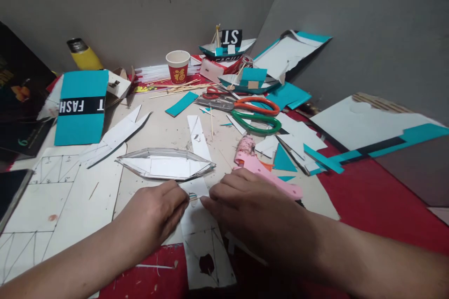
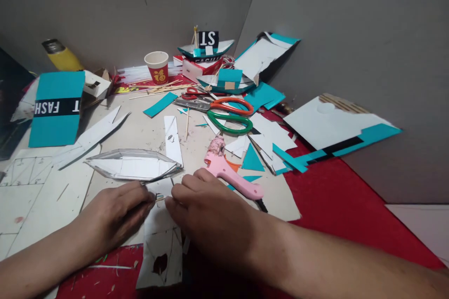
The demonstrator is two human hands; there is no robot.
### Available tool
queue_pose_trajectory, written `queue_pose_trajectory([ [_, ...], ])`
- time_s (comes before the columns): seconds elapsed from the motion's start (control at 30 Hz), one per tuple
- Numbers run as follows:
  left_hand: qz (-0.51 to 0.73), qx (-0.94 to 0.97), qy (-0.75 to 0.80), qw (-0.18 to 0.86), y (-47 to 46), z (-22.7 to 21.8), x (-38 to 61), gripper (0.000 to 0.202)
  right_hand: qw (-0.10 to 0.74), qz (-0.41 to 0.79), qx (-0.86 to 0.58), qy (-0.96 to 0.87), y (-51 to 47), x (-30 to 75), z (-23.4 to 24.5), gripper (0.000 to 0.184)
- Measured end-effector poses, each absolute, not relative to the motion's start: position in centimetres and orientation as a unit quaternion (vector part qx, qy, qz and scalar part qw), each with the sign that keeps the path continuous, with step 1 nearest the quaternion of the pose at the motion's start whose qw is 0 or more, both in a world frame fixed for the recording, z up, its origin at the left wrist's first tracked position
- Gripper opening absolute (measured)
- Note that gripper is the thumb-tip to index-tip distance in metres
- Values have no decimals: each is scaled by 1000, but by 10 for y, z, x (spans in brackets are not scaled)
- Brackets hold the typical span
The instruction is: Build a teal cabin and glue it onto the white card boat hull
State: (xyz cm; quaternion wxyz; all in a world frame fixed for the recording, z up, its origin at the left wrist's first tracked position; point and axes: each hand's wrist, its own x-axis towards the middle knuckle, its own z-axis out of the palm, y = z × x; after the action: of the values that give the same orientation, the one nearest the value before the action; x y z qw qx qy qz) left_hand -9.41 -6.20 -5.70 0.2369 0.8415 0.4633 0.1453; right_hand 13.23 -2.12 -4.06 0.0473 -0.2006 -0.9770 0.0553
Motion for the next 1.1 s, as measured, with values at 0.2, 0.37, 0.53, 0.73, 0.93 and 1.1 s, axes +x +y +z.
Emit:
queue_pose_trajectory([
  [0.2, 122, 849, 467, 213, -62, -61, -96, 21, 41, 47, -188, -980, -19, 131, -42, 9],
  [0.37, 119, 850, 468, 208, -62, -61, -95, 21, 38, 42, -183, -982, -19, 132, -45, 10],
  [0.53, 126, 856, 458, 202, -62, -60, -95, 18, 44, 53, -176, -982, -20, 133, -46, 13],
  [0.73, 140, 864, 443, 194, -62, -60, -95, 16, 78, 58, -175, -980, -19, 133, -43, 16],
  [0.93, 145, 866, 434, 201, -62, -58, -94, 15, 94, 56, -170, -979, -20, 134, -51, 17],
  [1.1, 136, 870, 435, 190, -62, -57, -93, 18, 82, 52, -172, -980, -21, 134, -53, 13],
])
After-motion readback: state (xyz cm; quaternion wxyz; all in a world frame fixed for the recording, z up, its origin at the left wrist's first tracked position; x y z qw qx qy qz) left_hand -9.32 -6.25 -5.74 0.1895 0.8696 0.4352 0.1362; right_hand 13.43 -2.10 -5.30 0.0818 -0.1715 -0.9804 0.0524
